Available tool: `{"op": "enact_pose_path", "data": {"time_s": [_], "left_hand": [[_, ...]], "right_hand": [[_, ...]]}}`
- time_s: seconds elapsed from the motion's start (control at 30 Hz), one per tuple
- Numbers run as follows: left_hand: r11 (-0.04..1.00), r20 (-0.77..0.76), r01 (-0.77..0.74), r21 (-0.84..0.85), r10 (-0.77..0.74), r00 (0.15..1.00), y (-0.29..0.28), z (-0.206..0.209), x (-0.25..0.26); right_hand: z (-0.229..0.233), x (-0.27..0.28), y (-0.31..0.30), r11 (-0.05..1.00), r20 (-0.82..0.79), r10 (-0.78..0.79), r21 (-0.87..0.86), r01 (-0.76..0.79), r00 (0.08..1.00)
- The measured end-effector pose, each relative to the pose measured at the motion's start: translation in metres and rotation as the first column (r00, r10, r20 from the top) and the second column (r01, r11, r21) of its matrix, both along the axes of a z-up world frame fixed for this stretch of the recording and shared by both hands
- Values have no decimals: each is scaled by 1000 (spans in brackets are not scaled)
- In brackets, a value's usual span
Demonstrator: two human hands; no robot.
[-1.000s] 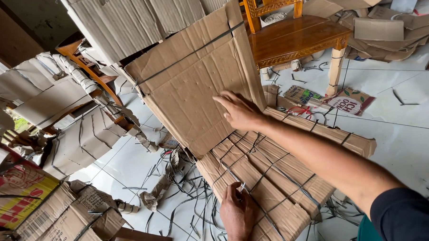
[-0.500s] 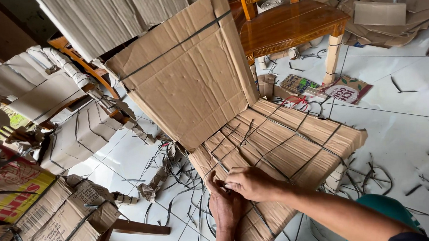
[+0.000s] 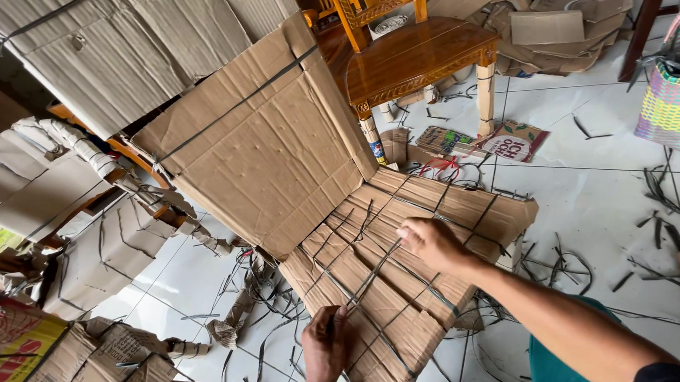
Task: Wrapping a wooden chair with cardboard and securing it with plastic straps
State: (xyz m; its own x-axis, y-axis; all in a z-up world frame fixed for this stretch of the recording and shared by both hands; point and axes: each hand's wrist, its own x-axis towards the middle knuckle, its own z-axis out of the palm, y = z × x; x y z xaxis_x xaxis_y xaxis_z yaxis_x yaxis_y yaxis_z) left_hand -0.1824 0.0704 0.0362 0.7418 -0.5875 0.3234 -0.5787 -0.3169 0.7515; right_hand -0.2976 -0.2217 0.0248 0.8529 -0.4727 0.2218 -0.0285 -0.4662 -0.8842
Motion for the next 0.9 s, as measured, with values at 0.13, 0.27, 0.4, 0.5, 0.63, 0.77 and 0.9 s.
{"op": "enact_pose_path", "data": {"time_s": [0.13,0.27,0.4,0.5,0.63,0.77,0.9], "left_hand": [[976,168,102,190,-135,977,4,12,7],[939,353,175,295,-277,894,17,30,14],[954,257,44,298,-125,958,37,32,29],[972,132,139,189,-165,977,46,49,20],[916,344,-27,400,-123,931,51,33,20],[807,309,-88,583,-121,943,88,3,55],[634,251,-270,725,121,960,156,-29,99]], "right_hand": [[-39,-10,-33,967,12,-135,219,129,991],[29,-38,-15,876,-77,-264,397,273,961],[-2,-34,-43,641,179,-383,758,121,906],[8,-38,-35,640,343,-306,764,-74,888],[31,-39,-13,242,577,-264,816,-525,773],[53,-56,-24,154,661,-293,746,-648,691],[57,-69,-55,313,549,-359,833,-457,755]]}}
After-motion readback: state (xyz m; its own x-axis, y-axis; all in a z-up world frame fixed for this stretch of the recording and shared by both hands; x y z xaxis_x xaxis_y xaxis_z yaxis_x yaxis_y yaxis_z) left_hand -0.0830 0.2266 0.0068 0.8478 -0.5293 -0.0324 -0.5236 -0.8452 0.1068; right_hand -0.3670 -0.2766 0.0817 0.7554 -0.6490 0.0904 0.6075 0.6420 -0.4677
